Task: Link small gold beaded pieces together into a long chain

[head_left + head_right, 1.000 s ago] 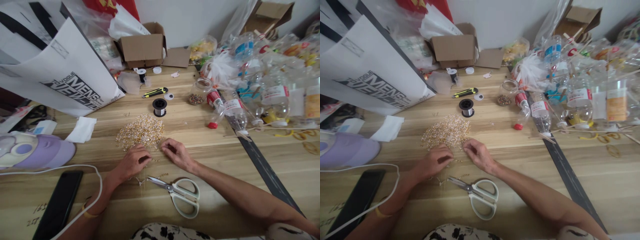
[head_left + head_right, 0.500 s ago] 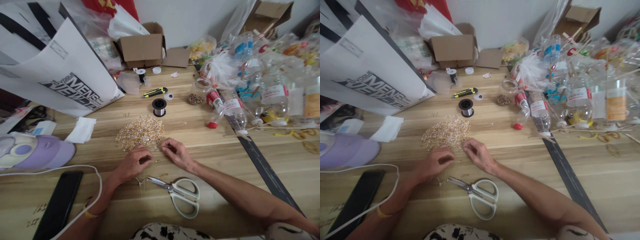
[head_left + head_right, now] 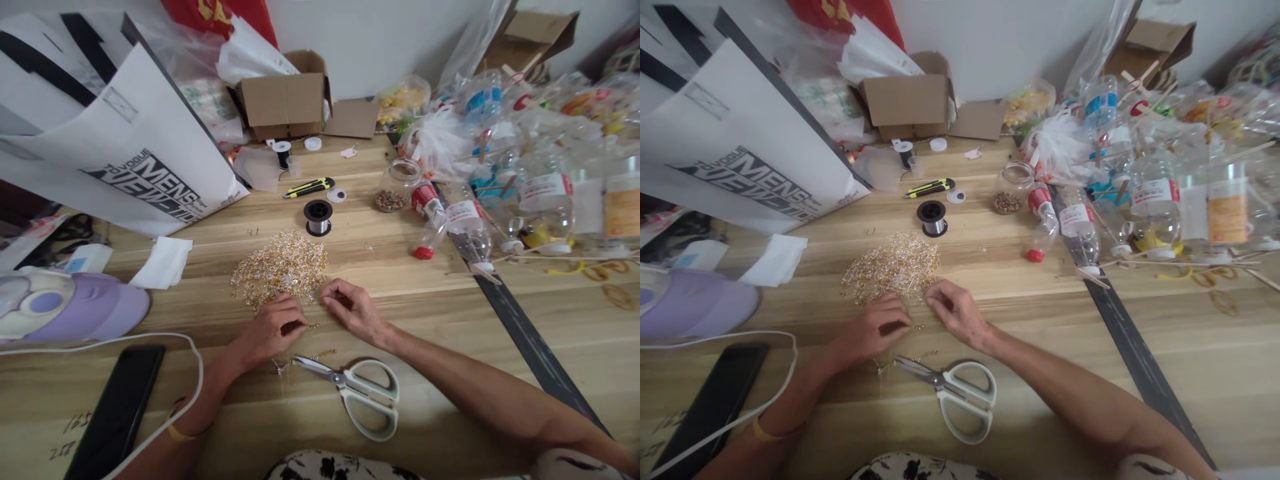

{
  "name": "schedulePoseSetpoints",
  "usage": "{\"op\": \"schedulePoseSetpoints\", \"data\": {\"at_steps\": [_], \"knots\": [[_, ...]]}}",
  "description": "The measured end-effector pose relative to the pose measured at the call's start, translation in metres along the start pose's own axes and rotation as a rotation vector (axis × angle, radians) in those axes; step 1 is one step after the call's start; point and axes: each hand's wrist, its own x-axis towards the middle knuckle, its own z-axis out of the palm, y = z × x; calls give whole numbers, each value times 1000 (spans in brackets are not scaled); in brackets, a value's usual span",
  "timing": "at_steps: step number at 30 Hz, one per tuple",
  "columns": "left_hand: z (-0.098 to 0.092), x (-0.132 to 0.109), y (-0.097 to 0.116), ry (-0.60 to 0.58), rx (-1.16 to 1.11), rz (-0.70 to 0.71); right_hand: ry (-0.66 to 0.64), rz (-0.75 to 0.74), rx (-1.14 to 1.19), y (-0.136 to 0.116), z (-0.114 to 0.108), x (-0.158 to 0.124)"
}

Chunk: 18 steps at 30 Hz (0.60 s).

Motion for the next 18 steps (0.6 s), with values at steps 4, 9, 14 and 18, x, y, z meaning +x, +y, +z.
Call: {"op": "schedulePoseSetpoints", "data": {"at_steps": [4, 9, 14, 18], "knots": [[1, 1, 1, -19, 1, 35, -9, 12, 2, -1, 0, 0], [3, -1, -1, -16, -11, 37, -17, 11, 3, 0, 0, -1], [5, -2, 0, -11, -43, 27, -2, 2, 10, 0, 1, 0], [5, -3, 3, -12, -75, 18, -4, 15, 17, -1, 1, -1]]}}
